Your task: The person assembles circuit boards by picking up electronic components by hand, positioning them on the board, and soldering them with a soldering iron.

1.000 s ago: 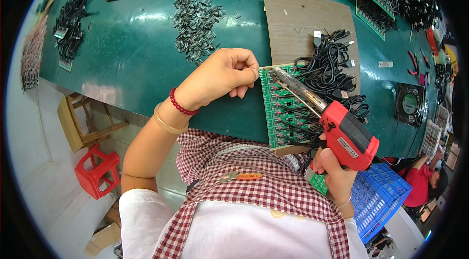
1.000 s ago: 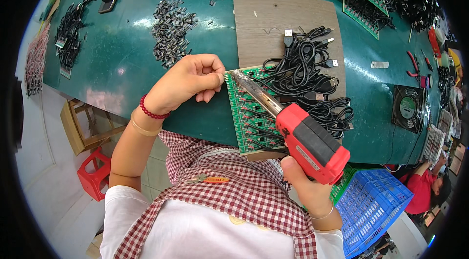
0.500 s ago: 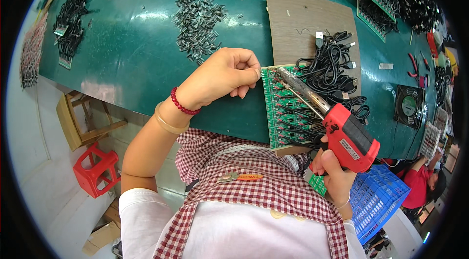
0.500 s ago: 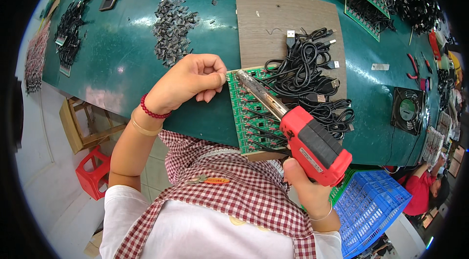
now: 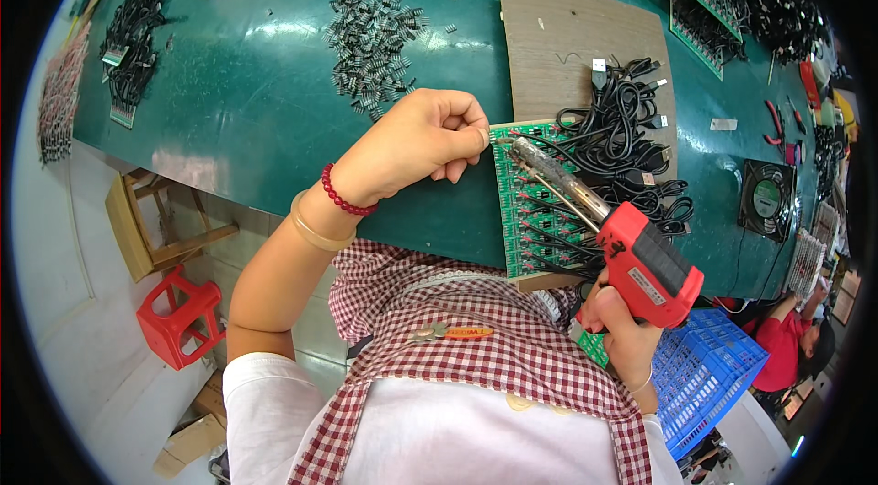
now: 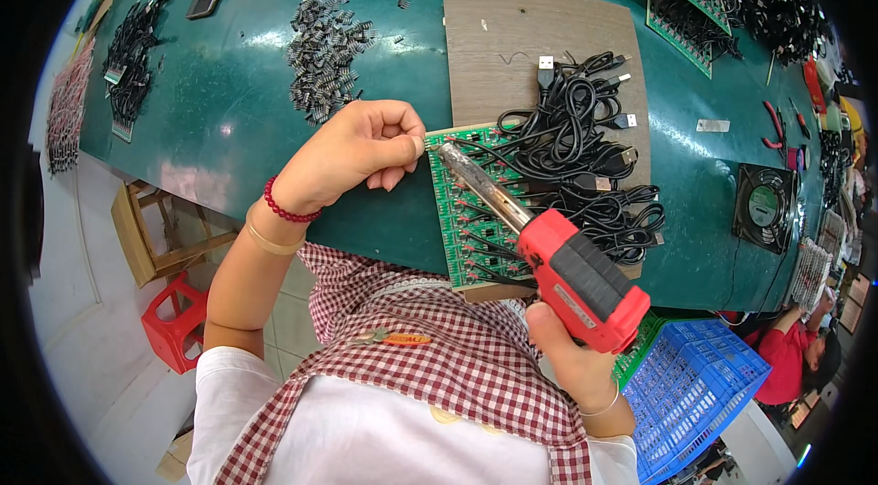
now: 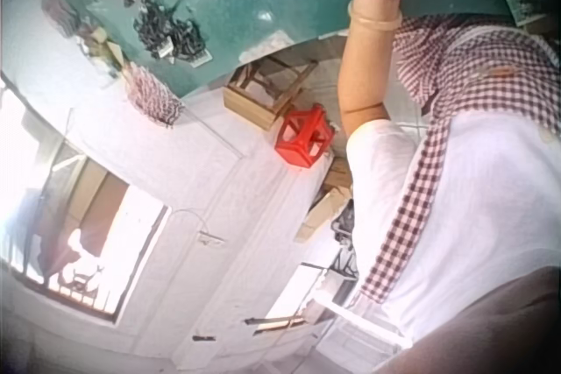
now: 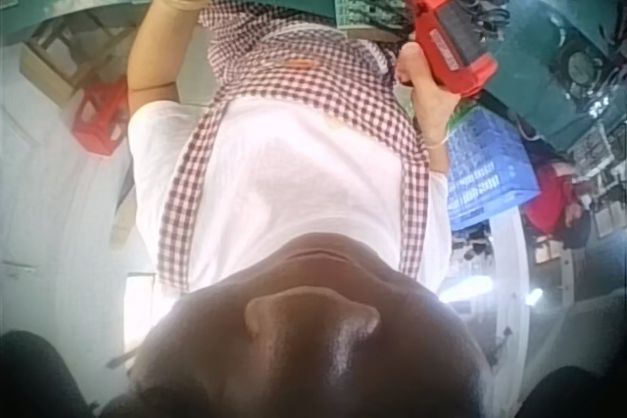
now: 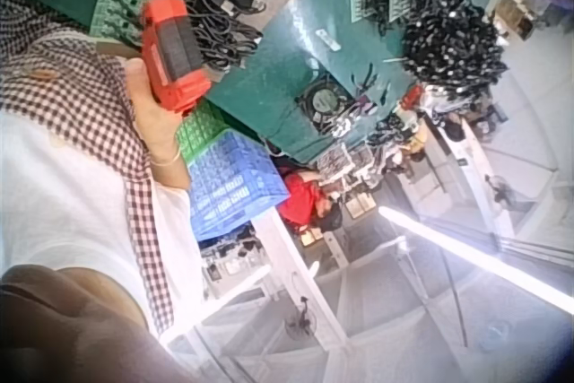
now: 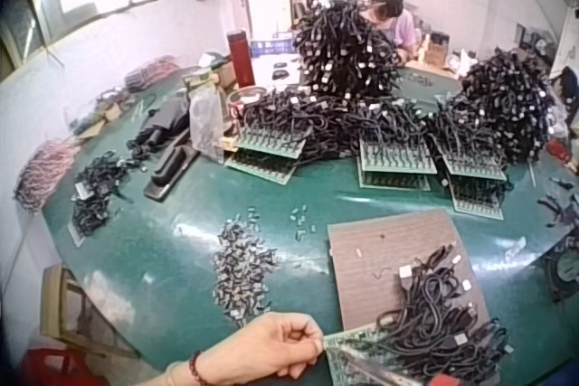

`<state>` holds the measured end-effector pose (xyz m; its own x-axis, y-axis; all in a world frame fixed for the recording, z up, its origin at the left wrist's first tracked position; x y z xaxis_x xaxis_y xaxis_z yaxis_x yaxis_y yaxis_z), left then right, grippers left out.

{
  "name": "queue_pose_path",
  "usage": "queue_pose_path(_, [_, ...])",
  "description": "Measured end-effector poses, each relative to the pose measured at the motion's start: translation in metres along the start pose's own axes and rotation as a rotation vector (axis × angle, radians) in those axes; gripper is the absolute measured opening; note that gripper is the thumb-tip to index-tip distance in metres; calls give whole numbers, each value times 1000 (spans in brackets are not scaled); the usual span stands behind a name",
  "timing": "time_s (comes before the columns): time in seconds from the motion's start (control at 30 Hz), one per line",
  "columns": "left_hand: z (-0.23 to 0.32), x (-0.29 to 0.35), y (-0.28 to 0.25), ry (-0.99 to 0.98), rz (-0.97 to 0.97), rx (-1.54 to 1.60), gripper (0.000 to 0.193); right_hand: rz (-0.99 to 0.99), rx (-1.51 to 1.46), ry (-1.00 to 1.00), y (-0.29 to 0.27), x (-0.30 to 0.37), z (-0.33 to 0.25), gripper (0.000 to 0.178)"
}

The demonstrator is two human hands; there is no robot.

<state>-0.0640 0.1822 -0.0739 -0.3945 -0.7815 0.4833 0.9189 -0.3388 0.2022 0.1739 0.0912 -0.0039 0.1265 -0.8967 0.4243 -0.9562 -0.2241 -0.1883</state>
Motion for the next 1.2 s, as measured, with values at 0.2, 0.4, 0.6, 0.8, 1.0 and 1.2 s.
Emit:
queue_pose_path(0.2, [1,2,0,1,12,3,10,32,-77,56,-3,1,2,26])
queue_pose_path(0.4, [6,6,1,-20,42,-59,10,-12,21,-41,-4,2,4,26])
queue_pose_path(0.6, [40,20,-21,321,522,-986,14,28,-97,3,-8,4,2,28])
queue_pose_path(0.8, [42,22,-19,273,612,-1295,15,24,-132,-13,-4,7,-2,29])
queue_pose_path(1.0, [43,23,-31,252,701,-1257,14,18,-205,-39,-3,6,-4,29])
queue_pose_path(1.2, [39,18,-40,212,701,-1291,15,-4,-264,-78,2,4,-1,29])
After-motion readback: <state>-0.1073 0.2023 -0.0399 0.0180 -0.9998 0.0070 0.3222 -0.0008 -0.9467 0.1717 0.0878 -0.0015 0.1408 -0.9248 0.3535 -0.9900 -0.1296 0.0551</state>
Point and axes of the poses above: each hand's wrist, its own x-axis away from the middle knuckle, its own y-axis out of the palm, z = x × y, the point moved 7 cm from there along -x, towards the middle knuckle, and after that the axes turned 2 degrees about -z, right-handed, at the moved point
